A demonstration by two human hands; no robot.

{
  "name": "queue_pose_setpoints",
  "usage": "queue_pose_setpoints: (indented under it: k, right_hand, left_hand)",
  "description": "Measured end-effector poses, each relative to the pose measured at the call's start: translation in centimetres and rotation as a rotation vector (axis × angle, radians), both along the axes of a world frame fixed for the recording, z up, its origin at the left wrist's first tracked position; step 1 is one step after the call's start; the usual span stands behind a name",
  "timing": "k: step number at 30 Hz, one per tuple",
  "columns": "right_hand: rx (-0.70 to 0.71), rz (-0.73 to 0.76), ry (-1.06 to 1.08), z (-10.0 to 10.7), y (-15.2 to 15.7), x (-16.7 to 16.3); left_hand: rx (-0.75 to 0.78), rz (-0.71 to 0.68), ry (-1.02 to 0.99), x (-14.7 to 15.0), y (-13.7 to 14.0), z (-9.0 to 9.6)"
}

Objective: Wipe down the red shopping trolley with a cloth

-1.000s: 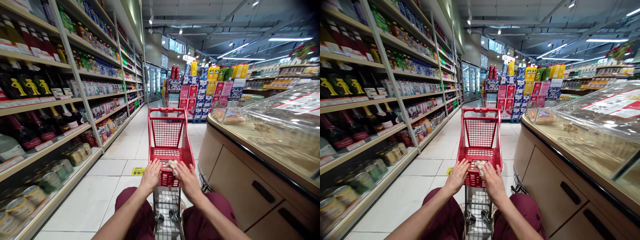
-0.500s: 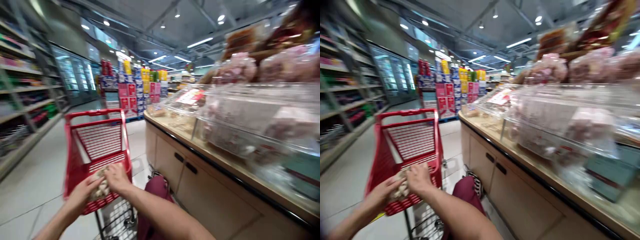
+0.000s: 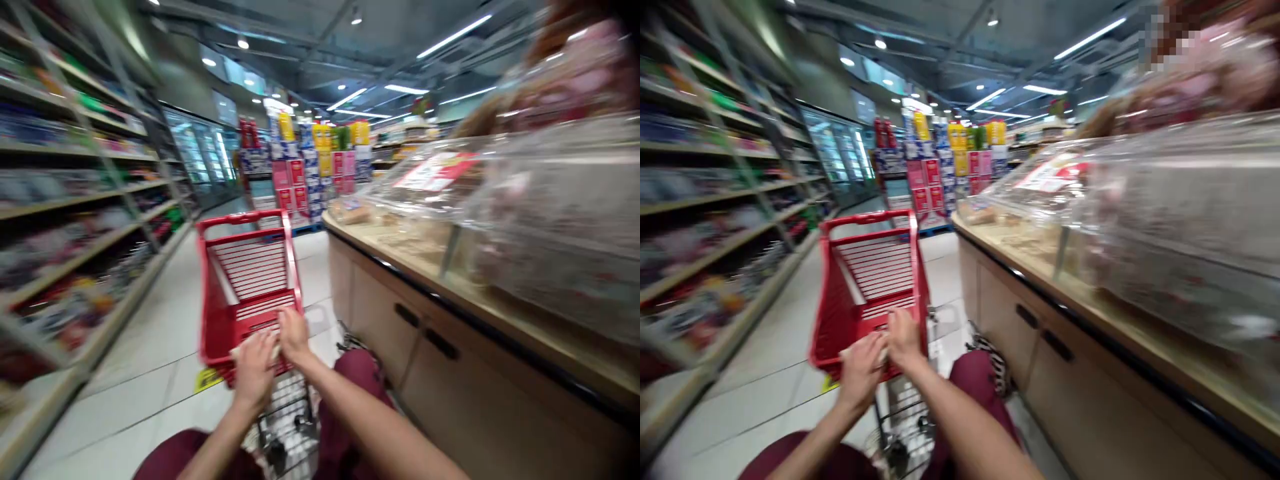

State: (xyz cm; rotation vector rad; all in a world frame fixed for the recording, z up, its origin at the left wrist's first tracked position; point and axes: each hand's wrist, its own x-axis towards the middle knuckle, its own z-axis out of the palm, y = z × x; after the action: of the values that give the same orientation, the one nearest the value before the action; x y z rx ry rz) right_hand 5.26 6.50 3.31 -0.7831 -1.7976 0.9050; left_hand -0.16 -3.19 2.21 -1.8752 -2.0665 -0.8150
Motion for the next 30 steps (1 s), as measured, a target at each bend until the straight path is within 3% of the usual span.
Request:
queue_pose_setpoints:
  k: [2, 5, 9, 11, 14, 16, 20, 26, 28, 30]
  right_hand:
    - [-0.013, 0.085, 0.058, -1.2, 0.1, 0.5]
    - [-0.018, 0.209, 0.109, -3.1, 0.7, 1.1]
    - [0.050, 0.223, 0.079, -4.3, 0.5, 1.6]
    - [0.040, 0.147, 0.098, -4.6, 0.3, 1.7]
    - [0.063, 0.083, 0.107, -5.1, 0.5, 2.2]
    - [0.103, 0.089, 0.088, -5.3, 0.9, 2.7]
    - [0.155, 0.124, 0.058, -5.6, 1.2, 3.3]
    - [0.243, 0.075, 0.007, -6.0, 1.6, 2.6]
    - [0.311, 0.120, -0.060, -6.4, 2.0, 2.8]
    - [0.345, 0.156, -0.113, -6.8, 2.3, 3.2]
  left_hand:
    - [-0.041, 0.123, 0.092, -1.5, -0.2, -0.9]
    - [-0.171, 0.190, 0.190, -4.1, -2.5, -0.7]
    - [-0.176, 0.324, 0.200, -3.4, -3.1, -1.0]
    - [-0.154, 0.319, 0.197, -1.7, -1.5, -1.9]
    - [-0.111, 0.161, 0.255, -0.7, -0.1, -2.6]
    - [-0.109, 0.095, 0.293, -1.8, -1.4, -2.1]
    - [-0.106, 0.203, 0.261, -3.7, -3.8, -1.0]
    - [-0.129, 0.062, 0.300, -0.9, 1.1, -2.5]
    - [-0.153, 0.045, 0.324, -2.4, -0.2, -2.3]
    - [-0.149, 0.134, 0.322, -4.5, -2.5, -1.7]
